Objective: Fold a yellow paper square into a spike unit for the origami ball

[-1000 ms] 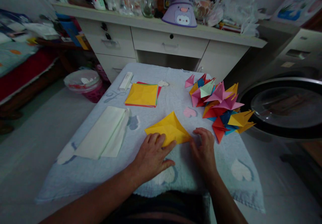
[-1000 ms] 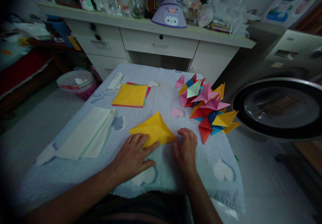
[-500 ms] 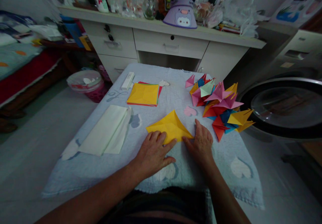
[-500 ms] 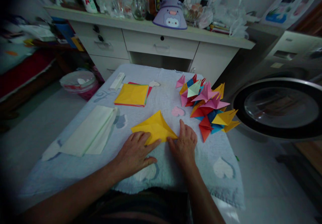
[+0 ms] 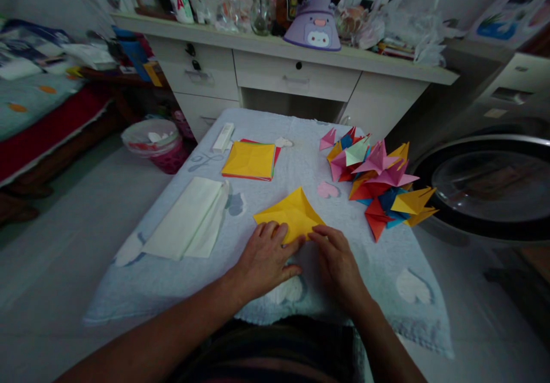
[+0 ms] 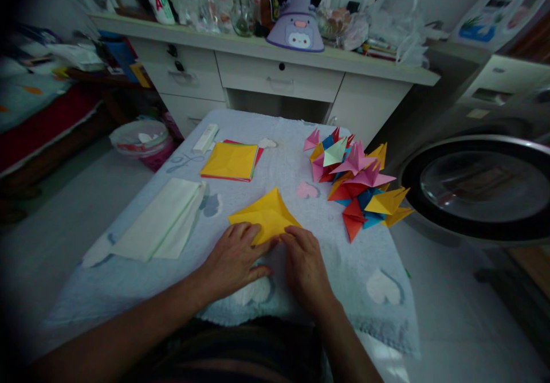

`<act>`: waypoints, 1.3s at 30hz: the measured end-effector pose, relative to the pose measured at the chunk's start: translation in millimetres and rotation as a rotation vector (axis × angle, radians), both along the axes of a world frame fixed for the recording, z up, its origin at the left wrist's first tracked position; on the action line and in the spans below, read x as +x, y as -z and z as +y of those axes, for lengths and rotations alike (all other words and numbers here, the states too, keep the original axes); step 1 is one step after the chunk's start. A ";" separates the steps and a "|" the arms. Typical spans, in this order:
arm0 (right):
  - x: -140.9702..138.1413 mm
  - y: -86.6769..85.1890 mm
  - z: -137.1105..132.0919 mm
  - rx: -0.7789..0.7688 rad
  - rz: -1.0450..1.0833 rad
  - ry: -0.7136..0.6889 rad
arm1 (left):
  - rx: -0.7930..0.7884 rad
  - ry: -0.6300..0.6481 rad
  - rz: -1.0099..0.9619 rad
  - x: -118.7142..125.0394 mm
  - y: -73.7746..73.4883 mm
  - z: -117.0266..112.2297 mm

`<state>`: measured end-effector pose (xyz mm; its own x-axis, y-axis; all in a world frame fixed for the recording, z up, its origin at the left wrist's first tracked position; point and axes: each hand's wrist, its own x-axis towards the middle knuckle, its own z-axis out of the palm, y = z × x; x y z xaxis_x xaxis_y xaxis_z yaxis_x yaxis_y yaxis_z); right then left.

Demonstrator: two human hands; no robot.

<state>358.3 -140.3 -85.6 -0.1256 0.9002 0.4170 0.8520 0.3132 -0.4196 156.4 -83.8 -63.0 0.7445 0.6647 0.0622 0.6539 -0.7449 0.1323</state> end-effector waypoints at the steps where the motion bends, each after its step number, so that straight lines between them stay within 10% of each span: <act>1: -3.6 1.8 -0.9 -0.029 -0.002 -0.022 | 0.004 -0.002 0.000 0.2 0.7 0.3; 28: -36.3 -23.5 -9.9 -0.237 -0.440 -0.063 | 0.025 0.008 -0.041 -62.1 2.1 -15.7; 39: -6.6 -22.2 -15.6 -0.236 -0.418 -0.003 | 0.017 0.003 -0.023 -61.9 4.2 -15.8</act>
<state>351.6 -155.9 -63.4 -0.2416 0.9636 0.1146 0.9621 0.2533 -0.1014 94.5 -99.7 -67.2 0.7447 0.6612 0.0909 0.6487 -0.7491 0.1346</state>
